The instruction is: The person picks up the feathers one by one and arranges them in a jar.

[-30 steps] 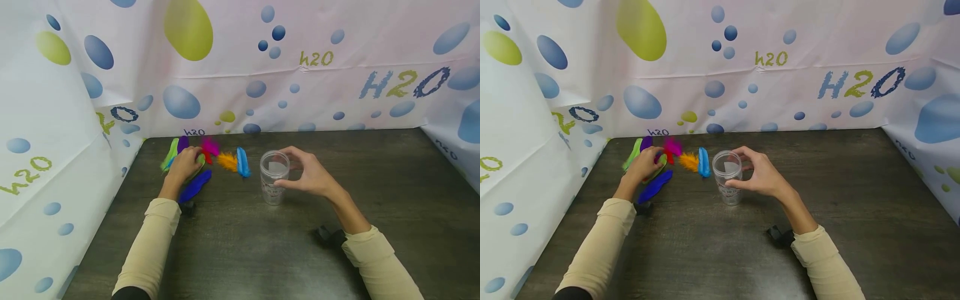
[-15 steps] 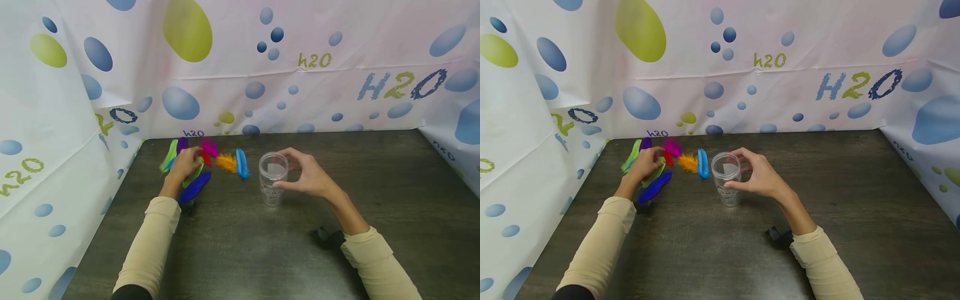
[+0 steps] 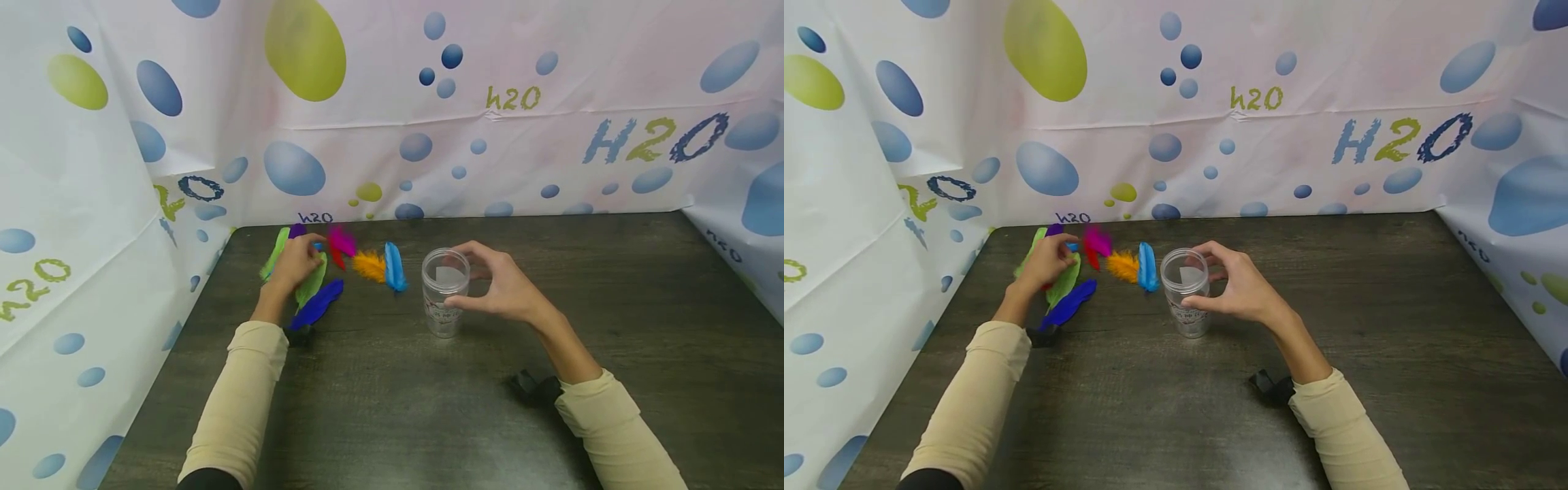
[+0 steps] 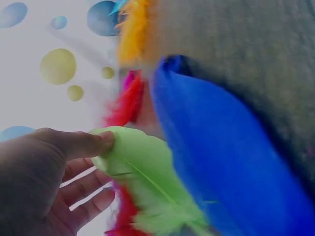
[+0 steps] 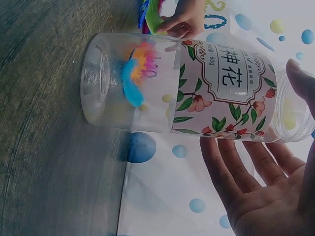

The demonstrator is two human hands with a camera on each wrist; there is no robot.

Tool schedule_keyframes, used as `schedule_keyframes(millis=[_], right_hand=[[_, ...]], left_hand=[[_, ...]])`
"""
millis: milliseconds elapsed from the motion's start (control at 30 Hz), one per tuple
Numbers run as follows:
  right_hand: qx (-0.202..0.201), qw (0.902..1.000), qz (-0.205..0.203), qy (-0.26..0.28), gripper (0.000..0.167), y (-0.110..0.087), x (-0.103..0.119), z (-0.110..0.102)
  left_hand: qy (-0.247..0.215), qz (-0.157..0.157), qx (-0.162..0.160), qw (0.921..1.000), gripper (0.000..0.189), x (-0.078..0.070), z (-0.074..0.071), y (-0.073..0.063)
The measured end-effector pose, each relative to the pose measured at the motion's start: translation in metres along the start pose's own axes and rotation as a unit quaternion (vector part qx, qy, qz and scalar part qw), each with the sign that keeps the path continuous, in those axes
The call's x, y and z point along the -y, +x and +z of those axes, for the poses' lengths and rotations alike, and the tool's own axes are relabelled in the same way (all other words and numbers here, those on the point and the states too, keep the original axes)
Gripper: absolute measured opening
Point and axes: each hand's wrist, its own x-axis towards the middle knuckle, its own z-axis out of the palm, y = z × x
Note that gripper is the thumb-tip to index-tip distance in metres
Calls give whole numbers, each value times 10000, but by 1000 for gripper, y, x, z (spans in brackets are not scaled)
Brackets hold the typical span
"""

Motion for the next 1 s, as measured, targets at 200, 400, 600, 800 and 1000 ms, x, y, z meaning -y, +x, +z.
schedule_keyframes(millis=[200,400,600,800,1000], right_hand=[[14,10000,67,6,65,0,0,0],[33,9999,101,3,65,-1,1,-1],[33,10000,78,24,64,0,1,-1],[70,9999,103,33,64,-1,2,-1],[106,9998,137,-24,66,0,4,-2]], left_hand=[[-332,100,-491,9982,42,-7,-15,-4],[-661,579,-1386,9864,40,-19,-27,-10],[-1119,885,-2220,9646,36,-36,-33,-15],[-2151,854,-2324,9447,35,-54,-40,-18],[-2928,873,-2193,9266,33,-71,-45,-18]])
